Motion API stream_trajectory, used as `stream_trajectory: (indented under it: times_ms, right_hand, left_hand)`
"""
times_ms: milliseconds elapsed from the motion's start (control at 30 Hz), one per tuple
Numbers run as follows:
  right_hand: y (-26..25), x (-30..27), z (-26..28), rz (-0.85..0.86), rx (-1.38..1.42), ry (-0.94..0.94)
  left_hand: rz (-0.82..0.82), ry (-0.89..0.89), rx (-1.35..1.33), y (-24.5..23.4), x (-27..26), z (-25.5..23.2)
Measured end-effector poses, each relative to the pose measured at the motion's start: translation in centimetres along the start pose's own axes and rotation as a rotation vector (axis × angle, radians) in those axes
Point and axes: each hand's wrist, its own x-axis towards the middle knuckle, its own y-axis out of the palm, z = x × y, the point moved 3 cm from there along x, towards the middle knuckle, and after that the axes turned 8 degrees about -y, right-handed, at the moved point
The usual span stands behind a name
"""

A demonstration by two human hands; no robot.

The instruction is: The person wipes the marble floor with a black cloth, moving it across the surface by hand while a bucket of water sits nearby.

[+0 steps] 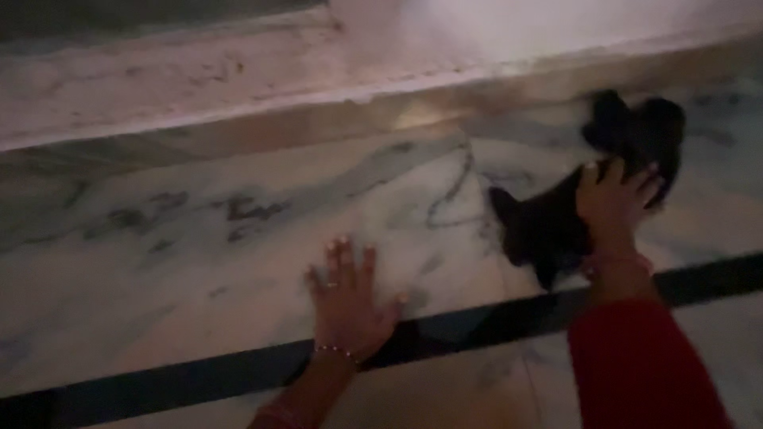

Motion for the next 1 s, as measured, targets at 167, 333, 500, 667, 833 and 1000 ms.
stream_trajectory:
  times_ms: [167, 333, 500, 667, 833, 1000]
  right_hand:
    - [2.9, 0.2, 14.9, -0.019, -0.522, -0.544]
    - [0.6, -11.6, 30.8, -0.309, 0.339, -0.963]
    - [-2.2, -15.6, 33.2, 0.032, 0.494, -1.451]
    - [-1.9, -5.1, 26.4, -0.032, 0.243, -1.252]
    - [-3.7, 0.0, 16.8, -0.196, 0.118, -1.150]
    - [-2.1, 5.2, 6.0, -0.161, -0.120, -0.841]
  left_hand:
    - [0.074, -0.022, 0.005, 0.4, 0.4, -0.1]
    - [-0.079, 0.022, 0.051, 2.3, 0.6, 1.0]
    - [-0.260, 0.051, -0.048, 3.2, 0.4, 1.2]
    - [-0.233, 0.033, -0.002, 2.6, 0.4, 0.9]
    - [-0.215, 0.016, -0.023, 2.1, 0.3, 0.9]
    - [-0.230, 0.033, -0.046, 2.2, 0.4, 1.3]
